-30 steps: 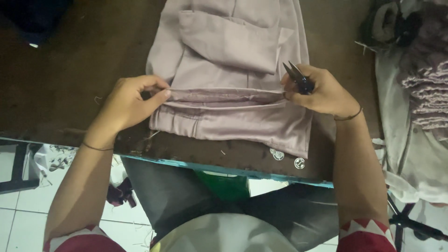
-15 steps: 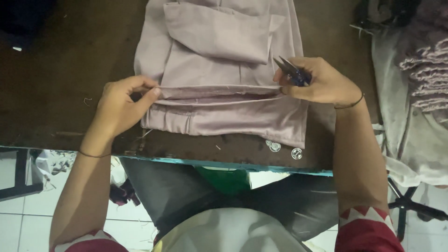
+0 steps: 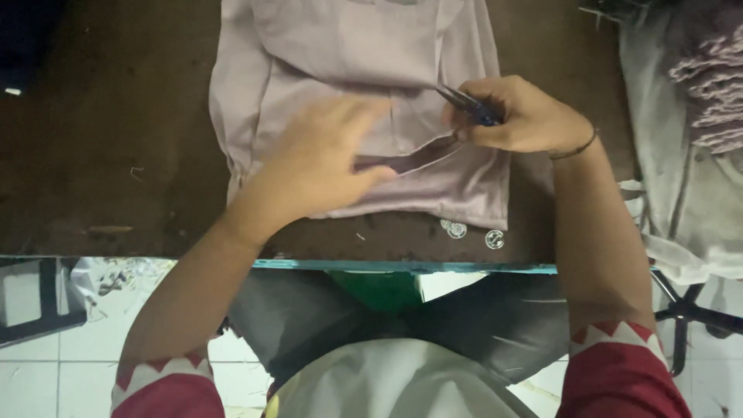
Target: Trimming loose threads from a pair of trousers using snips and then folding the garment
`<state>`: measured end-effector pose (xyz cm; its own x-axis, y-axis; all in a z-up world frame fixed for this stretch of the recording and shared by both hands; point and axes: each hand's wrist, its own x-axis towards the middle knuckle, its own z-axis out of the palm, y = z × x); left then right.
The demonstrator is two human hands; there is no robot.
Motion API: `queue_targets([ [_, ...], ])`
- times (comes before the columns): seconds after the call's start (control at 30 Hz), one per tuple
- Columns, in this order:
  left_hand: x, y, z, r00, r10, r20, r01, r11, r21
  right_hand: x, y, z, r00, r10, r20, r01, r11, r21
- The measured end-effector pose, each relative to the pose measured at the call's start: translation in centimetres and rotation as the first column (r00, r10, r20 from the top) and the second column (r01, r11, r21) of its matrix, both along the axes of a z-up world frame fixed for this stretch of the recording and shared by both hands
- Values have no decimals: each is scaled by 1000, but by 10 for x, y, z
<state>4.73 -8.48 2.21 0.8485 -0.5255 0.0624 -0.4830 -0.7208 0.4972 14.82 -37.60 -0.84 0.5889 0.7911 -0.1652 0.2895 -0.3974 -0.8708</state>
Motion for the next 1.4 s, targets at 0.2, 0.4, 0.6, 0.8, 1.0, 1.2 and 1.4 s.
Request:
queue_targets([
  [0.2, 43, -27, -24, 931, -22, -365, -30, 990, -138, -6, 5, 14, 993, -98, -63, 107, 984, 145],
  [0.4, 57, 1, -14, 815, -98, -572, -180, 895, -409, -1, 13, 5, 989, -140, -49, 145, 981, 131],
  [0.6, 68, -2, -5, 809, -120, -575, -201, 863, -463, -12, 32, 1, 957, -290, -19, 291, 950, 118],
  [0.8, 77, 5, -35, 911, -74, -406, -192, 796, -575, -10, 38, -13, 909, -356, -218, 400, 891, 214],
  [1.0, 66, -5, -64, 998, 34, 58, -3, 881, -473, -15, 45, -11, 864, -366, -345, 463, 848, 260],
  [1.2, 60, -5, -54, 974, 20, 226, 71, 918, -390, -14, 32, -40, 833, -347, -430, 512, 778, 364],
  [1.4, 60, -5, -46, 997, -12, 79, 53, 844, -534, -13, 35, -31, 840, -343, -420, 507, 770, 387],
])
